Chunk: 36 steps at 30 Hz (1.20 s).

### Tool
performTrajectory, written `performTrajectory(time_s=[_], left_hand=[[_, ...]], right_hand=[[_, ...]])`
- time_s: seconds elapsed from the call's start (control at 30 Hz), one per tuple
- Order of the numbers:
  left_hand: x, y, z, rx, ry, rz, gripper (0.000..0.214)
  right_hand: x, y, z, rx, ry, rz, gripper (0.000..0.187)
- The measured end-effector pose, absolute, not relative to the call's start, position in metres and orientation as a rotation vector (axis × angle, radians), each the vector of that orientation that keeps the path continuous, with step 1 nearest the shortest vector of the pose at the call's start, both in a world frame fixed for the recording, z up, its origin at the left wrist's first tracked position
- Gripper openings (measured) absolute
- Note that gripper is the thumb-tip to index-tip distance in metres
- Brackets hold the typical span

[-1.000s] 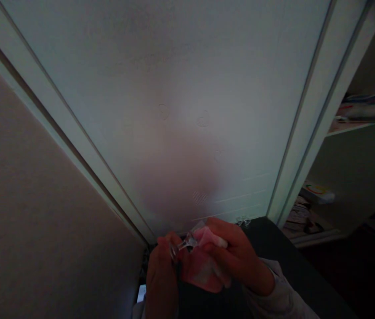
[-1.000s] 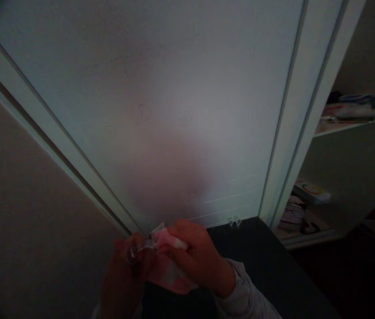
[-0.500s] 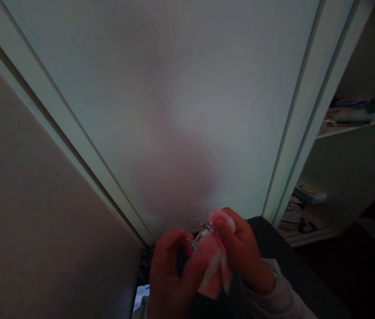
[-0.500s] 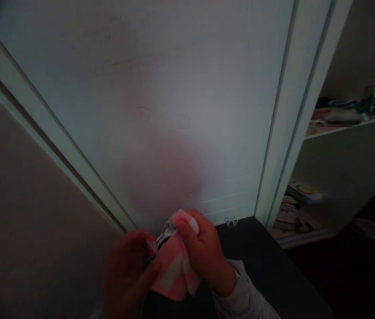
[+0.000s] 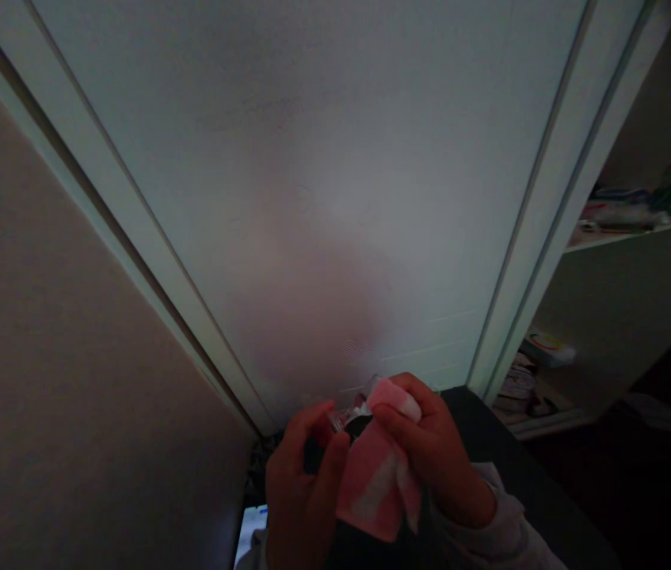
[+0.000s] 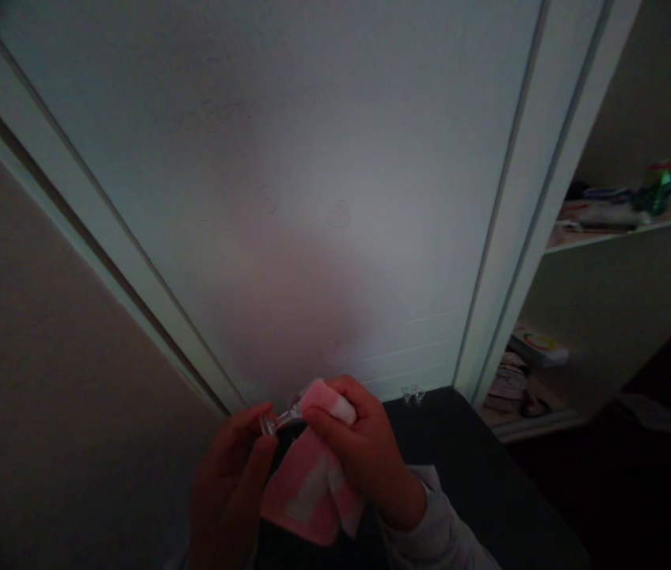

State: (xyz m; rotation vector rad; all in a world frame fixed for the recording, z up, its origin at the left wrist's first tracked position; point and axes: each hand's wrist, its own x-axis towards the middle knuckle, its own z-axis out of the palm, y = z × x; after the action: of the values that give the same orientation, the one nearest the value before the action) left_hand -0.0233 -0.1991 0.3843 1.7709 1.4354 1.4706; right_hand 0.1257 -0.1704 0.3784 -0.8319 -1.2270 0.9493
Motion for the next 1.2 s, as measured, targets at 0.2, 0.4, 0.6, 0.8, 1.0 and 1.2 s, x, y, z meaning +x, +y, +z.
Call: performTrajectory(time_s=[0.2, 0.4, 0.6, 0.8, 1.0, 1.2], left_hand=[[-0.029, -0.199, 0.389, 1.64, 1.387, 1.435, 0.029], [-0.039, -0.195, 0.392, 1.646, 1.402, 1.505, 0.041], [-0.049, -0.194, 0.379, 1.66, 1.336, 1.589, 0.034], [-0.056, -0.201, 0.372, 1.923, 1.197, 1.75, 0.032], [-0.053, -0.2, 0.384, 2.213, 1.26, 1.7, 0.021], [-0.048, -0.202, 0.387, 2.023, 1.41, 1.619, 0.018]], right_hand=[[0.117, -0.169, 0.378, -0.855, -1.352, 0.916, 0.011], [0.105, -0.17, 0.376, -0.838, -1.459, 0.949, 0.015], [0.095, -0.168, 0.375, -0.942, -1.404, 0.925, 0.026], [0.089, -0.164, 0.373, -0.919, -1.202, 1.011, 0.034], [0.091, -0.166, 0.373, -0.811, -1.077, 1.128, 0.031], [0.101, -0.17, 0.376, -0.797, -1.149, 1.095, 0.02]])
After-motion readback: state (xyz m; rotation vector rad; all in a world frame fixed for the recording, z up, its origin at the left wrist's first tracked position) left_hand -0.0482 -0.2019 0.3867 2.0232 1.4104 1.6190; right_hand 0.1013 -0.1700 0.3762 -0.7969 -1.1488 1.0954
